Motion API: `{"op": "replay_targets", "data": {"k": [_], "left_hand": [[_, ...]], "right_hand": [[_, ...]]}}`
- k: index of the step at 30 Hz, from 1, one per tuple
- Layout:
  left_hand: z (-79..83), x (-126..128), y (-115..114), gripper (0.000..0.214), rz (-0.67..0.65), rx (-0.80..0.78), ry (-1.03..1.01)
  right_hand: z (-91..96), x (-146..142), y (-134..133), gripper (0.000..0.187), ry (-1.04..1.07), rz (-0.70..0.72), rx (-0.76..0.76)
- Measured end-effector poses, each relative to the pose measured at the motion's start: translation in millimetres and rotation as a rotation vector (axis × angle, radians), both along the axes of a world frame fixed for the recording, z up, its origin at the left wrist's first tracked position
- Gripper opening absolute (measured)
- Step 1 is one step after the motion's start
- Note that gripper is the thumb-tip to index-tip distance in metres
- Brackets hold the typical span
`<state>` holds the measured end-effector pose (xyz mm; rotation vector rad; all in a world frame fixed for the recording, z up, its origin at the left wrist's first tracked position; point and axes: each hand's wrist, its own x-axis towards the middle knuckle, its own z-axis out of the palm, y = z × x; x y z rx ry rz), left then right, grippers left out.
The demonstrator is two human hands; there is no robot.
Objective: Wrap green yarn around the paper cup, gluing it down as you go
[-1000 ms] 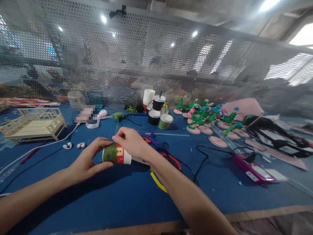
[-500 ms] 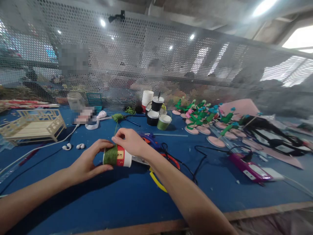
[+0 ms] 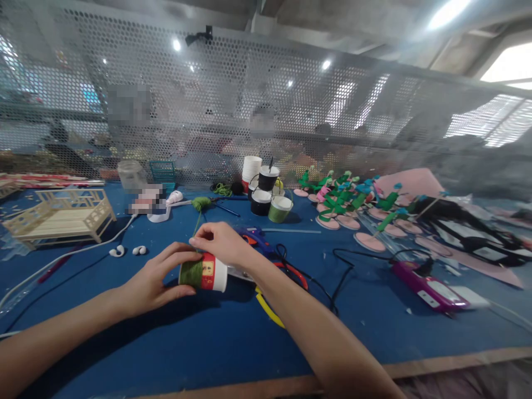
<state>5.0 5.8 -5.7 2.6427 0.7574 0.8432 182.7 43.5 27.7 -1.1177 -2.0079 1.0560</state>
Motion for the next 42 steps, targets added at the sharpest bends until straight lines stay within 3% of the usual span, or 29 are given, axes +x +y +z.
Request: {"op": "replay_targets", "data": {"k": [7,12,17,21,27,30,34,38,42], "left_hand": [[-0.1,0,1,0.042,0.025,-0.024,0.004],[-1.5,-2,4,0.039,0.057,0.020,-0.011],[-4.6,-3,7,0.039,0.053,0.064,0.004],[-5.8,-4,9,0.038,0.067,0.097,-0.008],[-6.6,-7,12,0.038,0.088,0.114,-0.012],[-6.0,-7,12,0.039,0.093,0.135,-0.010],[-5.5,-8,13,0.039,0.108,0.164,-0.015],[-7.4,-11,15,0.037,0.120,0.192,-0.006],[-9.9,-14,18,0.036,0.137,0.206,-0.011]], "right_hand": [[16.7,33,17,0.022,-0.076,-0.278,0.202],[10.7,66,24,0.018,-0.575,-0.560,0.276],[-23.4,80,31,0.008,-0.702,-0.506,0.094],[-35.9,78,35,0.006,-0.653,-0.508,0.014],[-17.7,78,21,0.036,-0.411,-0.530,-0.033],[-2.0,78,8,0.032,-0.178,-0.498,-0.028],[6.5,71,-11,0.021,0.099,-0.345,-0.087],[5.7,61,-29,0.022,0.115,-0.246,-0.083],[4.8,55,-41,0.021,0.003,-0.289,-0.093]]}}
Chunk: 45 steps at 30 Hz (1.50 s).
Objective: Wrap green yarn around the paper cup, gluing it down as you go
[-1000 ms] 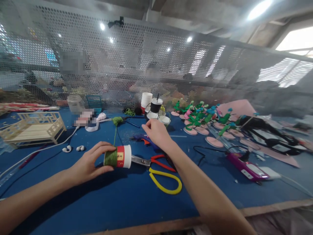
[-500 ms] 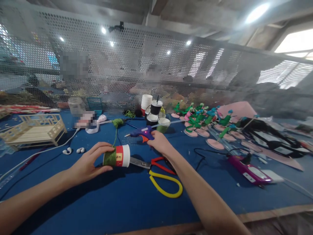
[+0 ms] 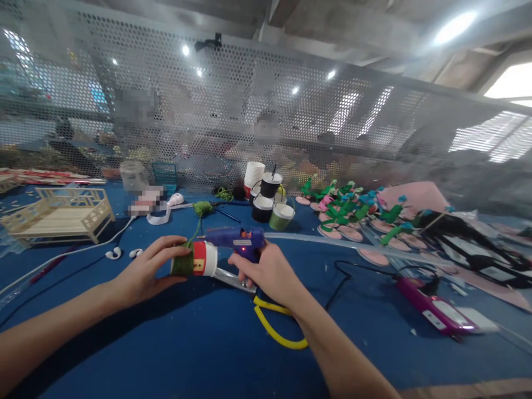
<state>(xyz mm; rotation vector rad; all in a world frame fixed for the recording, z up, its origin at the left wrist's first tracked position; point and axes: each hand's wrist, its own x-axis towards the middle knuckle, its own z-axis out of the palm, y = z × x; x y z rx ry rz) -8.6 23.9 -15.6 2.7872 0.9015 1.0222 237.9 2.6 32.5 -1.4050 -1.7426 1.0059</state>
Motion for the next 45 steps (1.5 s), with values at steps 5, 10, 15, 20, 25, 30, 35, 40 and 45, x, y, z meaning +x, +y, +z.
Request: {"op": "replay_targets", "data": {"k": [5,10,15,20,25,30,35,40,45], "left_hand": [[1.3,1,1,0.029,-0.001,0.034,0.017],[1.8,3,1,0.027,-0.007,0.051,0.007],[1.4,2,3,0.029,-0.009,0.064,0.025],[0.5,2,3,0.033,0.014,0.041,-0.017],[-0.4,4,2,0.030,-0.013,0.026,0.006],[-1.0,3,3,0.032,-0.009,-0.026,-0.021],[-2.5,3,3,0.035,-0.003,-0.095,-0.078],[0.0,4,2,0.035,-0.016,-0.149,-0.103],[5.3,4,0,0.033,0.001,-0.186,-0.105]], "right_hand": [[-1.2,-3,-5,0.020,-0.111,-0.072,0.046],[0.4,-5,-7,0.022,-0.163,-0.091,0.029],[0.6,-4,-8,0.025,-0.207,-0.081,0.095],[-3.1,-3,-7,0.025,-0.223,-0.028,0.169],[-2.6,-3,-5,0.026,-0.305,-0.050,0.302],[0.3,-4,-8,0.025,-0.278,-0.025,0.190],[-3.0,-3,-9,0.028,-0.341,-0.025,0.239],[-6.8,-2,-9,0.017,-0.341,-0.012,0.340],[-5.2,-3,-12,0.017,-0.376,0.002,0.340]]}}
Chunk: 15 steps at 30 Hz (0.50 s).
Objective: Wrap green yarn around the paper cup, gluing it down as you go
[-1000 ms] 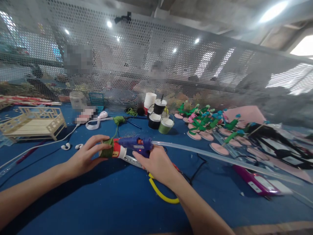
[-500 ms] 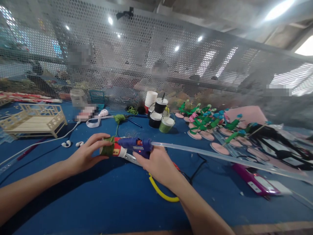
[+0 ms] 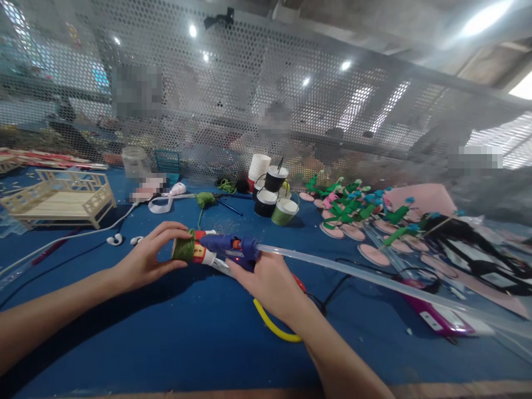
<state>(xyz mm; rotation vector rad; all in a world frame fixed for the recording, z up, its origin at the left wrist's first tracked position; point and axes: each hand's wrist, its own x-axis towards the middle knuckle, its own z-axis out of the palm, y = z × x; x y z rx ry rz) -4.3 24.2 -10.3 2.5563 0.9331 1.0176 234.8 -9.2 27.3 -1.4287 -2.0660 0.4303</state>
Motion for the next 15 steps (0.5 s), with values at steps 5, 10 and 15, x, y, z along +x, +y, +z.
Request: {"op": "replay_targets", "data": {"k": [5,10,15], "left_hand": [[1.5,-0.2,-0.3,0.035,0.003,-0.031,-0.027],[0.5,-0.8,0.6,0.036,0.009,-0.058,-0.058],[0.8,-0.7,0.5,0.034,0.023,-0.090,-0.064]], "right_hand": [[-4.8,0.6,-0.8,0.018,-0.023,-0.013,0.008],[-5.1,0.3,-1.7,0.020,-0.034,-0.022,-0.019],[-4.3,-0.4,-3.1,0.021,-0.054,-0.019,-0.025]]}}
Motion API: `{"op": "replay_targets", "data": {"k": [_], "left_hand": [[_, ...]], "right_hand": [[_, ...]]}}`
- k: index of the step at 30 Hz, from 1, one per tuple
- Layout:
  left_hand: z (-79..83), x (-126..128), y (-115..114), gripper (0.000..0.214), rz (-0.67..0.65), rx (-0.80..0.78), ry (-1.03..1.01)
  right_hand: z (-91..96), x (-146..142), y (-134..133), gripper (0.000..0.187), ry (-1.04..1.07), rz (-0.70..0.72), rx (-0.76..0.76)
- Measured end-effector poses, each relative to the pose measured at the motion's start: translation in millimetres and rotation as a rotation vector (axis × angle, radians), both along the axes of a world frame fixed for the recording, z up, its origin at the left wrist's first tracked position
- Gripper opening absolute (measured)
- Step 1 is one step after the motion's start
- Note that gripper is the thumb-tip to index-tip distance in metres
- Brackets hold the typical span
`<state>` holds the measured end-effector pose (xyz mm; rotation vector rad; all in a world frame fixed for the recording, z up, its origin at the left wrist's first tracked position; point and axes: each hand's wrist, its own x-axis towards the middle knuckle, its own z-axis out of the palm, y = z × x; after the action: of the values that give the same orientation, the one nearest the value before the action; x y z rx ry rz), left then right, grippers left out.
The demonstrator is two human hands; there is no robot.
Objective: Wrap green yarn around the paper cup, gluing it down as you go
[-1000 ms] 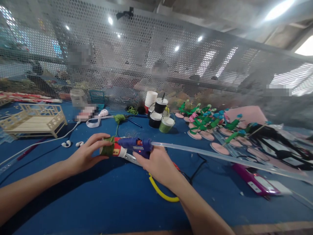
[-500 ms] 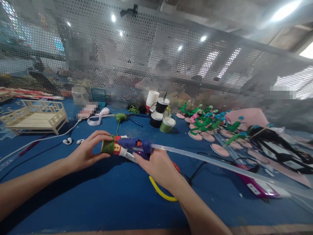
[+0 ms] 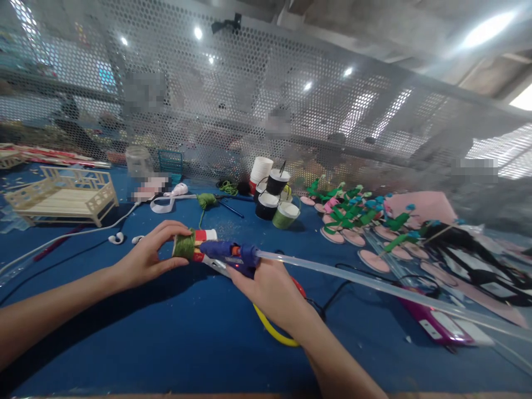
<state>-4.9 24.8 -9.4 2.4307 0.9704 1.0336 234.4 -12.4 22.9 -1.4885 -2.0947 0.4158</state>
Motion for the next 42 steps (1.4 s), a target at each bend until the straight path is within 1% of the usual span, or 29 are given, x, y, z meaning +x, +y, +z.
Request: {"op": "replay_targets", "data": {"k": [5,8,12,20,23,27,31,33,38,42], "left_hand": [[1.0,0,0,0.034,0.021,-0.036,-0.012],[1.2,0,0,0.034,0.020,-0.027,-0.013],[-0.6,0,0,0.035,0.002,0.049,0.013],[-7.8,2,-2,0.034,-0.024,0.203,0.075],[-8.2,3,-3,0.032,-0.031,0.256,0.131],[-9.2,3,-2,0.028,-0.054,0.333,0.155],[-9.3,4,-2,0.025,-0.091,0.382,0.186],[-9.0,3,-2,0.024,-0.091,0.359,0.170],[-6.4,2,-4,0.031,-0.061,0.168,0.053],[-2.0,2,-4,0.034,-0.027,0.057,-0.004]], "right_hand": [[-2.5,1,-2,0.022,-0.031,-0.012,0.020],[-4.0,1,-2,0.022,-0.046,-0.015,0.050],[-2.8,1,0,0.021,-0.034,-0.007,0.092],[4.7,3,2,0.022,0.003,0.014,0.126],[2.6,4,4,0.021,-0.034,0.009,0.137],[-3.7,5,8,0.019,-0.090,-0.017,0.204],[-7.0,5,10,0.020,-0.105,-0.033,0.195],[-6.2,6,9,0.021,-0.115,-0.041,0.183],[-3.8,5,6,0.023,-0.077,0.002,0.164],[-4.0,3,3,0.022,-0.051,0.017,0.177]]}}
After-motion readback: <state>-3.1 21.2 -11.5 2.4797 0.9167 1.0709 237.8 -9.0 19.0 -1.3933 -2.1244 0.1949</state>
